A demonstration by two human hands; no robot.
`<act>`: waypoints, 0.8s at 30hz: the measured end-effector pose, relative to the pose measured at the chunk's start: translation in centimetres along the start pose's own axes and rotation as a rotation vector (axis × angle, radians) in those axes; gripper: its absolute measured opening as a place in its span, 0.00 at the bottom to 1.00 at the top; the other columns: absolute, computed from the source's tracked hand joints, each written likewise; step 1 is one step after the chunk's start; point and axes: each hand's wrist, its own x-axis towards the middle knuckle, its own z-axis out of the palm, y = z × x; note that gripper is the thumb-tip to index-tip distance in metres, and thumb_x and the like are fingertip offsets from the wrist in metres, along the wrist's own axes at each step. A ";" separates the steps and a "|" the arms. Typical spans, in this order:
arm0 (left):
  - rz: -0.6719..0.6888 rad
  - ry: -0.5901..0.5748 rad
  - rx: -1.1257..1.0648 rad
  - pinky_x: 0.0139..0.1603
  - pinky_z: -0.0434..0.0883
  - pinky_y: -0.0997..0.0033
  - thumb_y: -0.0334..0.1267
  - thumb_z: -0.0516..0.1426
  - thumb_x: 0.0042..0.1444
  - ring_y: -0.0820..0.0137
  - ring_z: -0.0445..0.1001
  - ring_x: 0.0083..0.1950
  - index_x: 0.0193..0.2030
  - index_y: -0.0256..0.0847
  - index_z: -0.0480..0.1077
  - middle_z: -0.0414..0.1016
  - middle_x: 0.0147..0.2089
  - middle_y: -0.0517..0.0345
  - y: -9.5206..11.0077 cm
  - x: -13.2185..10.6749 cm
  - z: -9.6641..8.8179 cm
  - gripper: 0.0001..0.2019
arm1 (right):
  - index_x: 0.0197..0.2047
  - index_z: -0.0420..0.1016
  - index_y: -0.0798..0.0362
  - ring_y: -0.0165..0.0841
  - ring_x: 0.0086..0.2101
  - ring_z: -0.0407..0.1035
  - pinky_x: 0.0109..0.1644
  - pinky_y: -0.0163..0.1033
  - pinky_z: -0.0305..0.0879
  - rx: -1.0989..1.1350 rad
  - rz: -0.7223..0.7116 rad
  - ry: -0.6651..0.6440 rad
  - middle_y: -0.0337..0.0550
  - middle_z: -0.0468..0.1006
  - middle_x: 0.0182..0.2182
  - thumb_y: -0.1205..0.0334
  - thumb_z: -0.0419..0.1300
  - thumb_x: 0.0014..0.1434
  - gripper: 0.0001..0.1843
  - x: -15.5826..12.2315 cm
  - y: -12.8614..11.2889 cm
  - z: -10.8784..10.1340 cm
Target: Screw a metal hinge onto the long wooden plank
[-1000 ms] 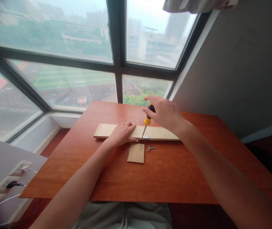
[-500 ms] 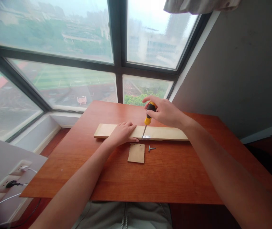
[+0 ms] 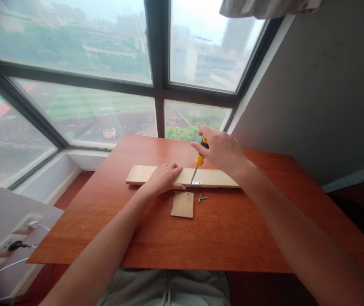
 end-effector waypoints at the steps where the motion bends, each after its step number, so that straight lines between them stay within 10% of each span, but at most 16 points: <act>1: 0.000 0.002 0.000 0.52 0.68 0.60 0.66 0.61 0.50 0.55 0.74 0.50 0.51 0.42 0.70 0.74 0.50 0.46 0.0 0.0 0.0 0.32 | 0.49 0.73 0.47 0.38 0.30 0.70 0.30 0.39 0.54 0.018 -0.003 -0.007 0.42 0.79 0.32 0.43 0.57 0.62 0.19 0.0 0.1 0.0; 9: 0.003 0.000 -0.011 0.53 0.67 0.58 0.65 0.60 0.52 0.53 0.73 0.53 0.53 0.42 0.69 0.73 0.51 0.46 0.0 -0.1 -0.1 0.32 | 0.52 0.73 0.50 0.36 0.41 0.73 0.43 0.41 0.67 0.404 -0.135 -0.155 0.44 0.80 0.47 0.59 0.57 0.60 0.17 0.0 1.0 -1.2; 24: 0.003 0.012 -0.023 0.54 0.67 0.58 0.66 0.58 0.53 0.54 0.73 0.53 0.53 0.41 0.68 0.72 0.52 0.45 0.0 -0.3 -0.2 0.32 | 0.54 0.73 0.48 0.38 0.43 0.74 0.47 0.46 0.72 0.638 -0.186 -0.291 0.45 0.79 0.46 0.61 0.59 0.59 0.19 0.0 0.9 -2.0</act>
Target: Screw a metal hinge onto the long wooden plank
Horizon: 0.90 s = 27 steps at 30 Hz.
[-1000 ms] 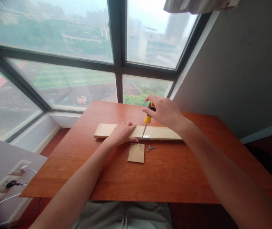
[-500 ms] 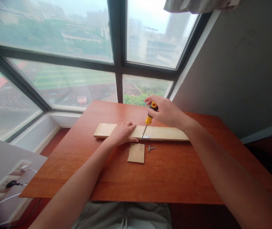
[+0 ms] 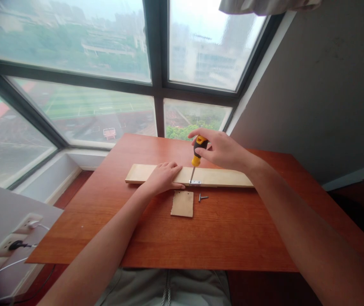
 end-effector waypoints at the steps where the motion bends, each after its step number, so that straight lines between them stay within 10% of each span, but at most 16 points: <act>1: -0.002 -0.004 0.003 0.54 0.67 0.58 0.66 0.58 0.53 0.54 0.73 0.53 0.53 0.41 0.68 0.73 0.52 0.45 0.0 0.0 -0.1 0.32 | 0.54 0.73 0.48 0.38 0.43 0.74 0.47 0.46 0.72 -0.008 0.006 0.008 0.45 0.79 0.45 0.60 0.59 0.59 0.19 0.0 0.0 0.1; 14: 0.001 -0.047 0.026 0.50 0.69 0.60 0.64 0.61 0.52 0.55 0.75 0.49 0.50 0.41 0.70 0.74 0.49 0.45 0.3 0.3 -0.9 0.30 | 0.54 0.72 0.45 0.38 0.42 0.75 0.49 0.45 0.70 -0.050 0.032 0.043 0.42 0.80 0.45 0.59 0.60 0.60 0.18 0.5 1.0 -0.1; 27: 0.003 -0.030 0.010 0.50 0.68 0.60 0.64 0.61 0.51 0.55 0.74 0.48 0.50 0.41 0.70 0.74 0.49 0.45 0.2 0.2 -0.7 0.30 | 0.41 0.76 0.47 0.40 0.30 0.70 0.29 0.41 0.53 -0.651 0.211 0.289 0.44 0.80 0.31 0.42 0.58 0.60 0.18 0.7 0.1 1.3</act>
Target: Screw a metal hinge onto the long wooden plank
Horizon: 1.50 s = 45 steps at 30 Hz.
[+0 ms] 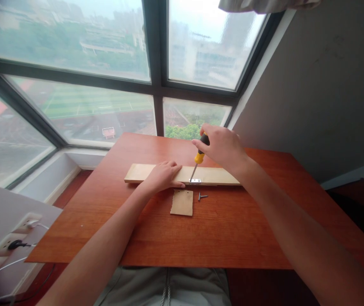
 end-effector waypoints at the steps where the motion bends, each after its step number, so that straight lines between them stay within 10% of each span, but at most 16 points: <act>1: 0.001 0.000 0.000 0.50 0.68 0.60 0.64 0.61 0.51 0.55 0.74 0.48 0.50 0.41 0.71 0.74 0.49 0.45 0.0 0.0 0.0 0.30 | 0.41 0.75 0.46 0.40 0.29 0.70 0.28 0.41 0.52 -0.023 0.009 0.006 0.45 0.80 0.31 0.41 0.57 0.60 0.19 0.0 0.0 0.1; 10: 0.009 0.001 0.006 0.49 0.68 0.60 0.65 0.60 0.52 0.54 0.74 0.49 0.50 0.41 0.70 0.74 0.49 0.45 -0.1 0.0 0.1 0.30 | 0.41 0.75 0.48 0.42 0.28 0.71 0.30 0.42 0.56 -0.126 0.078 -0.002 0.49 0.78 0.28 0.38 0.53 0.61 0.23 -0.4 -0.9 -0.1; 16: 0.010 0.005 -0.007 0.49 0.69 0.60 0.67 0.57 0.53 0.55 0.74 0.48 0.49 0.41 0.71 0.74 0.48 0.46 -0.2 0.1 0.1 0.31 | 0.53 0.73 0.50 0.41 0.44 0.74 0.45 0.44 0.67 0.277 -0.075 -0.188 0.47 0.80 0.48 0.62 0.55 0.59 0.19 0.4 0.2 -1.3; 23: 0.003 0.001 -0.033 0.49 0.68 0.60 0.67 0.57 0.53 0.54 0.74 0.49 0.49 0.41 0.71 0.74 0.48 0.45 -0.2 0.1 0.1 0.31 | 0.56 0.72 0.46 0.36 0.39 0.75 0.45 0.42 0.68 0.474 -0.152 -0.333 0.41 0.81 0.45 0.61 0.55 0.60 0.20 1.0 1.0 -1.7; 45: 0.021 -0.002 -0.001 0.47 0.69 0.61 0.65 0.59 0.52 0.54 0.75 0.48 0.49 0.41 0.71 0.74 0.49 0.46 -0.2 0.1 0.0 0.30 | 0.43 0.76 0.47 0.39 0.29 0.69 0.30 0.41 0.52 -0.011 -0.051 -0.082 0.44 0.80 0.31 0.43 0.54 0.64 0.19 0.3 -1.0 -1.0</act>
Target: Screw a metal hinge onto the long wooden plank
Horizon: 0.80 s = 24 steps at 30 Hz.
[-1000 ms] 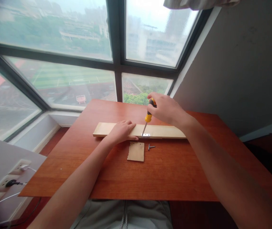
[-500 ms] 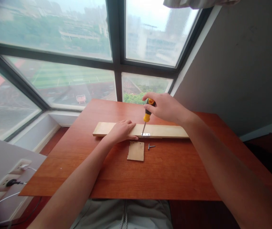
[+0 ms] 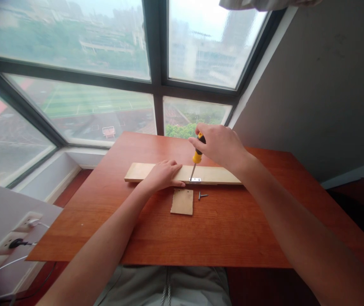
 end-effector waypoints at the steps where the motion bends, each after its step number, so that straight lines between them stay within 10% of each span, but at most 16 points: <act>1: -0.001 0.000 0.003 0.47 0.69 0.61 0.65 0.60 0.52 0.54 0.75 0.48 0.49 0.41 0.71 0.74 0.49 0.46 0.0 0.0 0.0 0.30 | 0.43 0.76 0.47 0.39 0.29 0.69 0.29 0.41 0.52 -0.004 0.007 0.004 0.44 0.80 0.31 0.42 0.53 0.64 0.19 -0.1 0.0 0.0; 18: 0.007 0.008 -0.012 0.49 0.68 0.60 0.66 0.59 0.53 0.55 0.74 0.49 0.52 0.42 0.70 0.73 0.50 0.47 -0.2 -0.3 0.1 0.31 | 0.57 0.73 0.46 0.38 0.44 0.74 0.47 0.43 0.68 0.490 -0.176 -0.203 0.43 0.80 0.48 0.59 0.58 0.59 0.21 0.0 1.7 -0.9; 24: 0.003 -0.001 -0.012 0.49 0.68 0.60 0.66 0.58 0.53 0.54 0.74 0.49 0.52 0.42 0.70 0.74 0.50 0.47 -0.3 -0.1 0.1 0.32 | 0.54 0.75 0.48 0.34 0.40 0.74 0.45 0.40 0.66 0.505 -0.141 -0.176 0.40 0.81 0.41 0.59 0.60 0.60 0.18 0.0 1.6 -0.4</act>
